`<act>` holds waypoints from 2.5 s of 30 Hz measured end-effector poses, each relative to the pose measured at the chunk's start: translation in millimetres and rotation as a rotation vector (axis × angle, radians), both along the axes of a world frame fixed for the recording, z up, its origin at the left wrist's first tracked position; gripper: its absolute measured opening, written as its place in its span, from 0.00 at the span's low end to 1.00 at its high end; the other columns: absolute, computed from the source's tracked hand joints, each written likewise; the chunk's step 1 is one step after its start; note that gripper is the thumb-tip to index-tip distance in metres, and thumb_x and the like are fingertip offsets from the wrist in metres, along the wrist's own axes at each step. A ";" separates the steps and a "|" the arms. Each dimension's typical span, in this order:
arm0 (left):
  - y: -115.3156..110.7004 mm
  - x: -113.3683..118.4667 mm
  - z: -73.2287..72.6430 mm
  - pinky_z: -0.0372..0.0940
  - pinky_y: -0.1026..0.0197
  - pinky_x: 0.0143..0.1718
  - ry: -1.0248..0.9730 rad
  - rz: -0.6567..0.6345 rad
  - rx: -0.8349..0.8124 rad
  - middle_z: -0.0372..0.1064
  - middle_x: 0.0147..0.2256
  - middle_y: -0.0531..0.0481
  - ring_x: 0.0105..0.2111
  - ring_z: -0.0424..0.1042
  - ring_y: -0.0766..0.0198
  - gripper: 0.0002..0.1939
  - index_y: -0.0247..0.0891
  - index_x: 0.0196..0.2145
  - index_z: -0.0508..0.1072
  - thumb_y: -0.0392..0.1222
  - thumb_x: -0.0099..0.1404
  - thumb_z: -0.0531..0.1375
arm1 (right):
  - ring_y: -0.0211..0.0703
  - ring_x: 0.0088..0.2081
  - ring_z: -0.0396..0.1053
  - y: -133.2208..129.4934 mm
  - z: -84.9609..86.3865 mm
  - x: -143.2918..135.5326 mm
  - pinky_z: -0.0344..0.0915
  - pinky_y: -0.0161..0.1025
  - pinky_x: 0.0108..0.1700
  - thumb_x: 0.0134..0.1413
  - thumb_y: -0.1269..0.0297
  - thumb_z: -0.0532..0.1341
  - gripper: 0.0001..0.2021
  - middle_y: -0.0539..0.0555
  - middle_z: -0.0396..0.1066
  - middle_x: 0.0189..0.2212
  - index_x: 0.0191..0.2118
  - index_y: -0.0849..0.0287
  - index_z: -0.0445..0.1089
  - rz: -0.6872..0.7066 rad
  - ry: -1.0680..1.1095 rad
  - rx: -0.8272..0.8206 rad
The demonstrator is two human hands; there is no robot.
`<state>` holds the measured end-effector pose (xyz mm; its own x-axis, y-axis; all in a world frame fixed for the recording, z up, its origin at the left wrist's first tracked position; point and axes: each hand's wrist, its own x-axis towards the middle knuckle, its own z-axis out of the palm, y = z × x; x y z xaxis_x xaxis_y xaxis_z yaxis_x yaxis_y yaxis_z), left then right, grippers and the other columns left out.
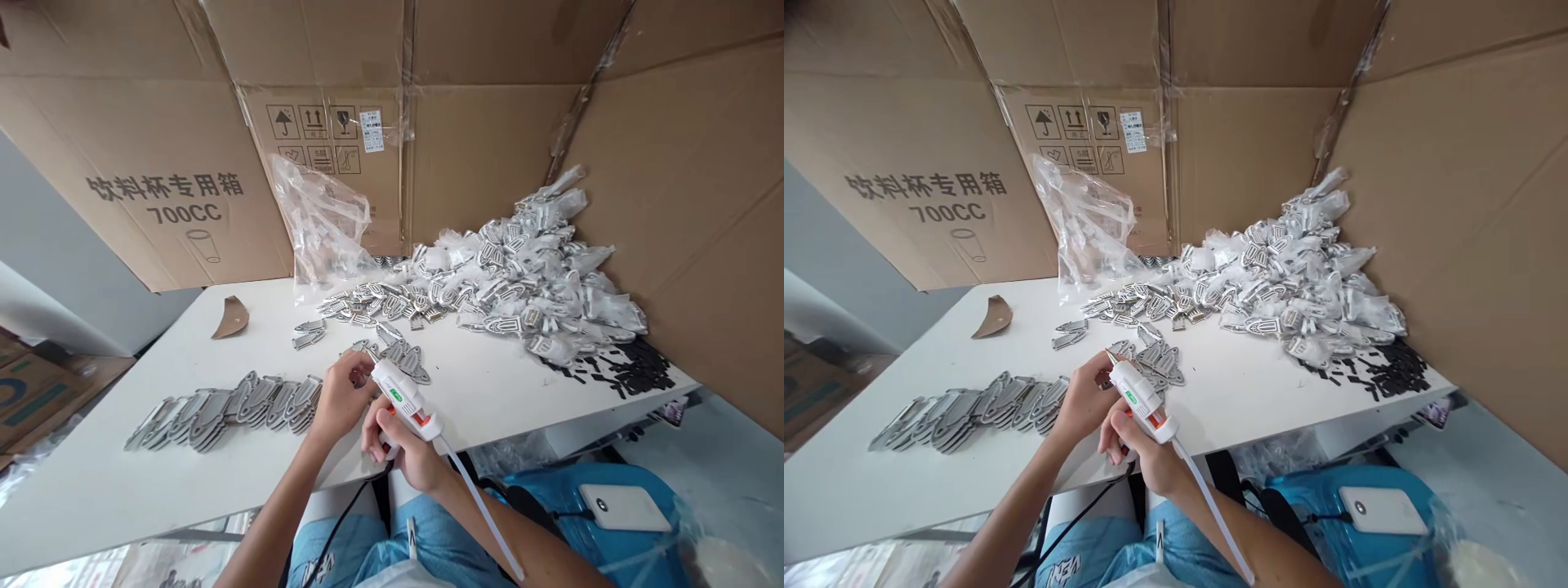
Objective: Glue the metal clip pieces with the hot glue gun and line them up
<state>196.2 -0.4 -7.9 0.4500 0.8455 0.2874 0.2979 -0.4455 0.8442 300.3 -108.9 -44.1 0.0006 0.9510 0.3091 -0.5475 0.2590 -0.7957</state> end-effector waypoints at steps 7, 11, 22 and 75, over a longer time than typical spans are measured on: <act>-33.1 -27.6 11.9 0.70 0.59 0.39 -0.154 0.244 -0.036 0.78 0.35 0.49 0.35 0.76 0.60 0.07 0.41 0.35 0.79 0.46 0.64 0.68 | 0.37 0.21 0.61 -2.7 -8.9 -2.9 0.60 0.37 0.27 0.71 0.55 0.63 0.13 0.49 0.72 0.24 0.37 0.57 0.74 -0.089 0.059 0.012; -57.7 -50.1 22.4 0.71 0.61 0.40 -0.276 0.391 -0.027 0.76 0.35 0.51 0.36 0.76 0.61 0.08 0.41 0.35 0.78 0.46 0.63 0.71 | 0.35 0.21 0.61 -1.7 -9.2 -5.1 0.61 0.37 0.27 0.71 0.57 0.63 0.13 0.49 0.73 0.25 0.35 0.58 0.73 -0.143 0.059 -0.004; -87.0 -56.1 27.0 0.74 0.62 0.40 -0.338 0.340 -0.101 0.73 0.34 0.51 0.36 0.73 0.62 0.11 0.41 0.33 0.75 0.47 0.64 0.72 | 0.38 0.24 0.65 -4.2 -11.1 -1.0 0.63 0.38 0.32 0.63 0.59 0.72 0.11 0.44 0.67 0.21 0.37 0.55 0.71 -0.094 -0.065 -0.099; -84.2 -73.0 42.6 0.77 0.61 0.25 -0.272 0.374 -0.177 0.75 0.27 0.52 0.23 0.76 0.63 0.12 0.38 0.37 0.78 0.49 0.64 0.69 | 0.33 0.19 0.50 -7.6 0.5 -6.3 0.47 0.35 0.24 0.64 0.44 0.66 0.21 0.43 0.57 0.17 0.31 0.58 0.72 0.071 -0.316 -0.298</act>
<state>123.1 -84.6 34.7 0.0351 0.9813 0.1895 0.1678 -0.1927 0.9668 294.0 -116.5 -43.6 -0.1181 0.9930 -0.0046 -0.2732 -0.0369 -0.9612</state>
